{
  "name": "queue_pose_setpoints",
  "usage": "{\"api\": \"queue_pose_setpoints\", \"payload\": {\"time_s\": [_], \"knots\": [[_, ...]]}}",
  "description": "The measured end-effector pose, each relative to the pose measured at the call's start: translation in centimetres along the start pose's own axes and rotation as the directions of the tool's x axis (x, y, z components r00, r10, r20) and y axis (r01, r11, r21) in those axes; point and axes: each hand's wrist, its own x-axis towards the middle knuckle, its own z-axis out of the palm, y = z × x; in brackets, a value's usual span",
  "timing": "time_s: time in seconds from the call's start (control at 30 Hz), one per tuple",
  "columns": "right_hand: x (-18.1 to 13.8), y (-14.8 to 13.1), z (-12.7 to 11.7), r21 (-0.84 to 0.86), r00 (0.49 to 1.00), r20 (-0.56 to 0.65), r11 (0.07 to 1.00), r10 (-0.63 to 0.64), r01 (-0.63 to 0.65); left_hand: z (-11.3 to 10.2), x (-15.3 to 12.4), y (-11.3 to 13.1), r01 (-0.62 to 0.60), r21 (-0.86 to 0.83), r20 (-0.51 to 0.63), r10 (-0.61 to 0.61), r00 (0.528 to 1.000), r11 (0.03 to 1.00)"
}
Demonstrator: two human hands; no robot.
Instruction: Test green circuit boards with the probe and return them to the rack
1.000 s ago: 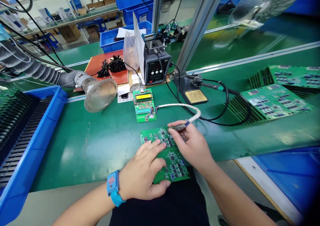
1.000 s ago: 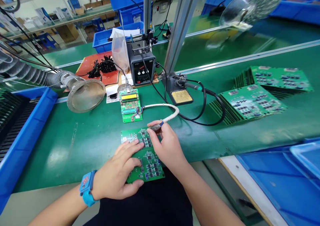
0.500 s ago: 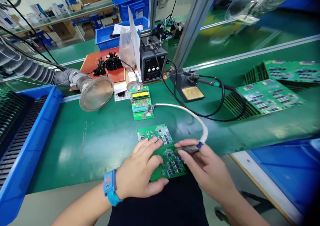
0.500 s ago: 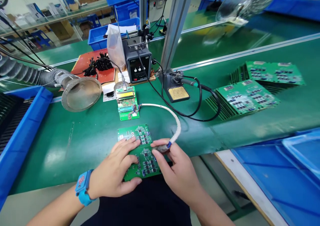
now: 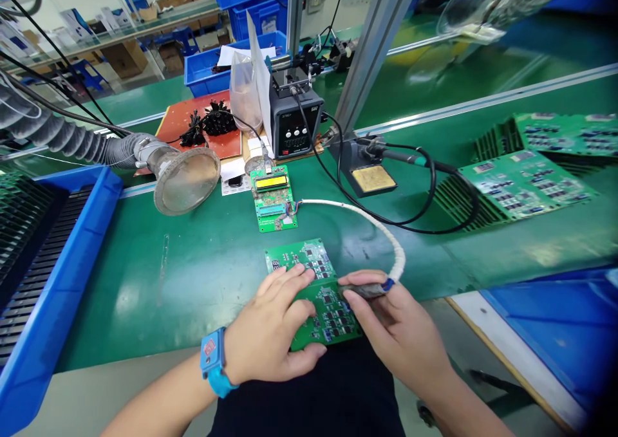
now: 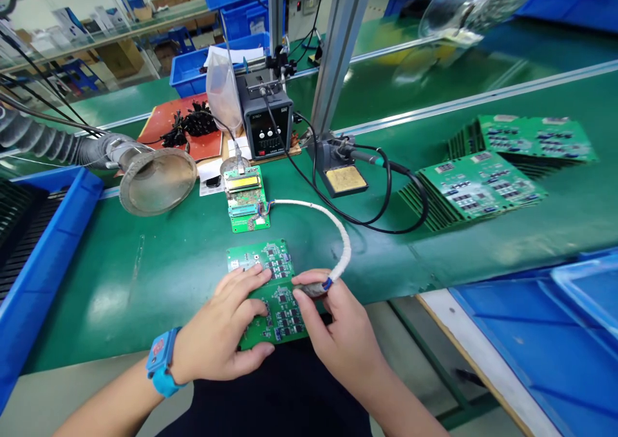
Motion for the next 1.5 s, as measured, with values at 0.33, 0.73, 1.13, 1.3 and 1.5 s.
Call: {"api": "queue_pose_setpoints", "payload": {"time_s": [0.33,0.73,1.13,1.3,1.5], "knots": [[0.4,-0.1,0.3,-0.118,0.998,0.037,0.991,-0.060,0.064,0.1,0.0,0.1,0.003,0.010,0.003,-0.003,1.000,1.000],[-0.2,0.7,0.4,0.046,0.997,0.071,0.999,0.000,-0.003,0.0,0.1,0.1,-0.003,0.019,-0.002,0.003,1.000,1.000],[-0.1,0.5,0.4,0.023,0.998,0.052,0.999,-0.040,0.039,-0.1,0.1,0.4,0.020,0.052,0.003,-0.020,1.000,0.998],[-0.1,0.6,0.5,0.034,0.998,0.040,0.998,-0.057,0.056,-0.3,0.2,0.5,0.026,0.067,0.017,-0.027,0.999,0.997],[-0.2,0.6,0.5,0.029,0.996,0.027,0.996,-0.080,0.079,-1.6,0.6,0.9,0.063,0.103,0.137,-0.077,0.988,0.993]]}}
